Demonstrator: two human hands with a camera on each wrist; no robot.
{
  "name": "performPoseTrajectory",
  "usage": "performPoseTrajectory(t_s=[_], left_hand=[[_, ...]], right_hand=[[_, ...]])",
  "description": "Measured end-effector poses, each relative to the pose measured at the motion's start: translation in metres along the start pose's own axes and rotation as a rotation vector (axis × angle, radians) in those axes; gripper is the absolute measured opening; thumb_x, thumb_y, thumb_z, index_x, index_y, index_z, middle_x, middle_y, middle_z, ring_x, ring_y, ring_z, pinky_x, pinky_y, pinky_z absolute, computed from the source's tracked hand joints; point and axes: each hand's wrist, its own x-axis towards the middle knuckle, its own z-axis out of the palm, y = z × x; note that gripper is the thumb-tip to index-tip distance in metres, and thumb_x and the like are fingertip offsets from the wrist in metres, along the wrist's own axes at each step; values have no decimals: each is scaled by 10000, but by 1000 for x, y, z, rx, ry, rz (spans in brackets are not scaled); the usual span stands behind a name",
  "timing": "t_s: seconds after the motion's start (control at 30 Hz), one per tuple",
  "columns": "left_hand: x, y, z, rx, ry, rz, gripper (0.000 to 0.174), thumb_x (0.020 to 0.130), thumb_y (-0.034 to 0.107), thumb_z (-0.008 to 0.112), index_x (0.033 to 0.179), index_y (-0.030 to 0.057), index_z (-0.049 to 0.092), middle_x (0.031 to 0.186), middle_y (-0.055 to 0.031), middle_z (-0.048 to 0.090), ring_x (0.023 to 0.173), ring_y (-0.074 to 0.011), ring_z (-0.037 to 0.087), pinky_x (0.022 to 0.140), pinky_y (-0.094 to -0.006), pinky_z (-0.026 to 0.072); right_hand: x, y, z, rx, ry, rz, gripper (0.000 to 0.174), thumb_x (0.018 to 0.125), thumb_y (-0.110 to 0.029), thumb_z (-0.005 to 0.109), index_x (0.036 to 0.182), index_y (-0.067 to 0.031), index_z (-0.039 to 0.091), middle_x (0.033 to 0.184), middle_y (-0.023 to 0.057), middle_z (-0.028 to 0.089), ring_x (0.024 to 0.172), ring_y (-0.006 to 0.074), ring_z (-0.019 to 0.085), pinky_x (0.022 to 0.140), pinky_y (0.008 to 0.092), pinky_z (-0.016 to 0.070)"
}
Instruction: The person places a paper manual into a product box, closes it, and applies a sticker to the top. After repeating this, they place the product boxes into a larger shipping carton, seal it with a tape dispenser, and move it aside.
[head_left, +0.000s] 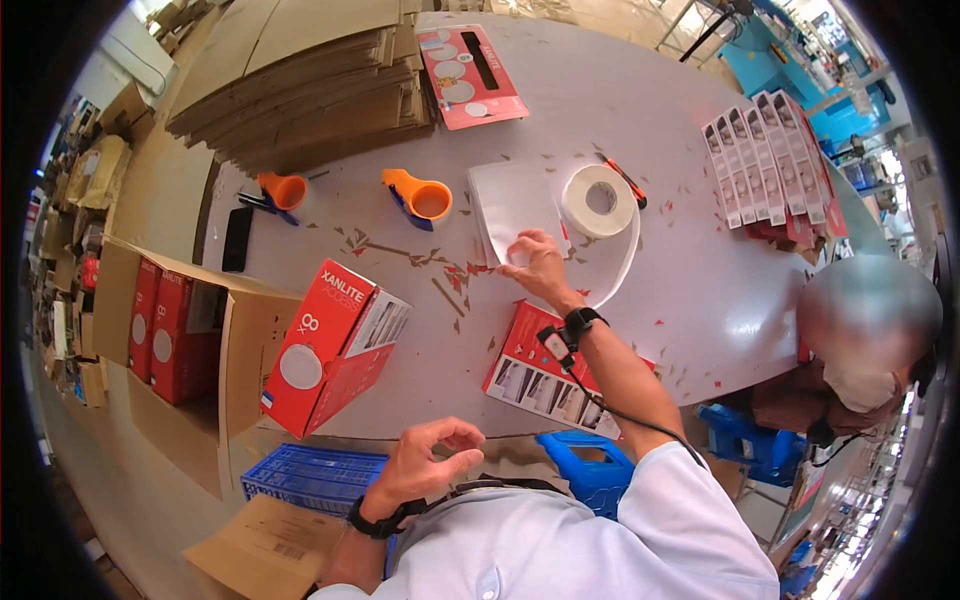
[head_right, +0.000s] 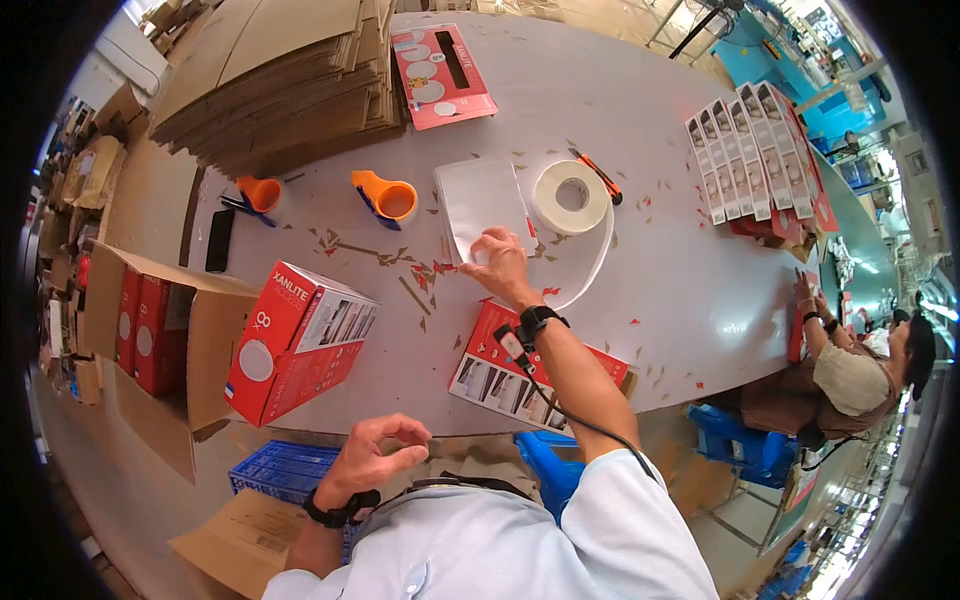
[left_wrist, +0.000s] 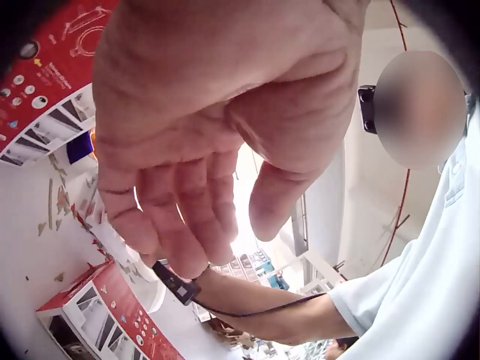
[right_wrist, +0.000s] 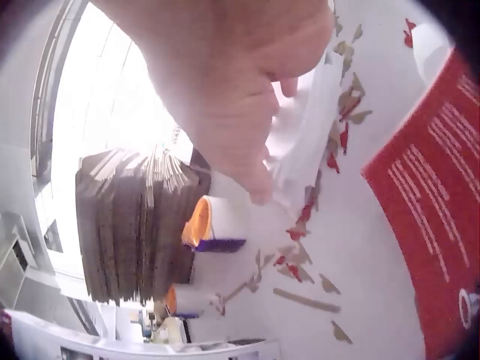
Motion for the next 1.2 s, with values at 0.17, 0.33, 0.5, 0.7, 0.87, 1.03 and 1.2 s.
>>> performPoseTrajectory(t_s=[0.17,0.33,0.5,0.7,0.87,1.03,1.2], left_hand=[[26,-13,-11,-7,-103,-4,224,907,144,782,1096,28,747,961,-56,770,917,-148,714,862,-309,526],[53,-30,-5,185,-89,127,212,896,145,769,1071,29,743,952,-75,768,903,-152,720,768,-318,534],[80,-53,16,421,-57,204,165,876,103,765,1020,30,733,927,-96,762,867,-230,733,781,-356,550],[112,-77,64,675,9,361,249,814,51,783,1051,35,708,1027,-125,699,1002,-305,646,894,-425,515],[128,-77,91,868,-30,321,336,794,28,786,1117,31,694,1150,-135,677,1104,-323,611,957,-435,500],[138,-69,105,1050,43,378,456,775,16,785,1215,42,666,1323,-153,629,1270,-356,553,1099,-472,441],[148,-57,123,1204,-7,424,591,763,23,815,1323,65,631,1422,-149,582,1387,-367,486,1176,-500,377]], right_hand=[[15,32,-7,498,-53,252,208,894,-237,811,1045,-94,820,1134,131,713,976,217,676,790,358,544],[-44,2,-69,481,166,332,173,991,-180,727,1068,-42,799,755,25,740,656,108,655,626,265,524],[-180,10,-137,445,339,509,252,974,-214,739,1057,22,771,827,78,784,765,99,719,707,283,574],[-384,52,-118,812,493,821,273,960,-79,710,1205,24,646,979,96,758,795,142,726,697,293,612],[-480,59,-109,1051,464,966,200,1009,-60,630,1192,18,640,963,87,743,763,159,740,673,309,637],[-535,100,-140,1046,801,960,168,1054,-72,564,1184,4,639,958,83,743,743,155,745,656,297,639],[-544,133,-139,1188,1100,971,146,1069,-138,603,1159,-35,654,947,71,753,744,138,741,659,279,626]])
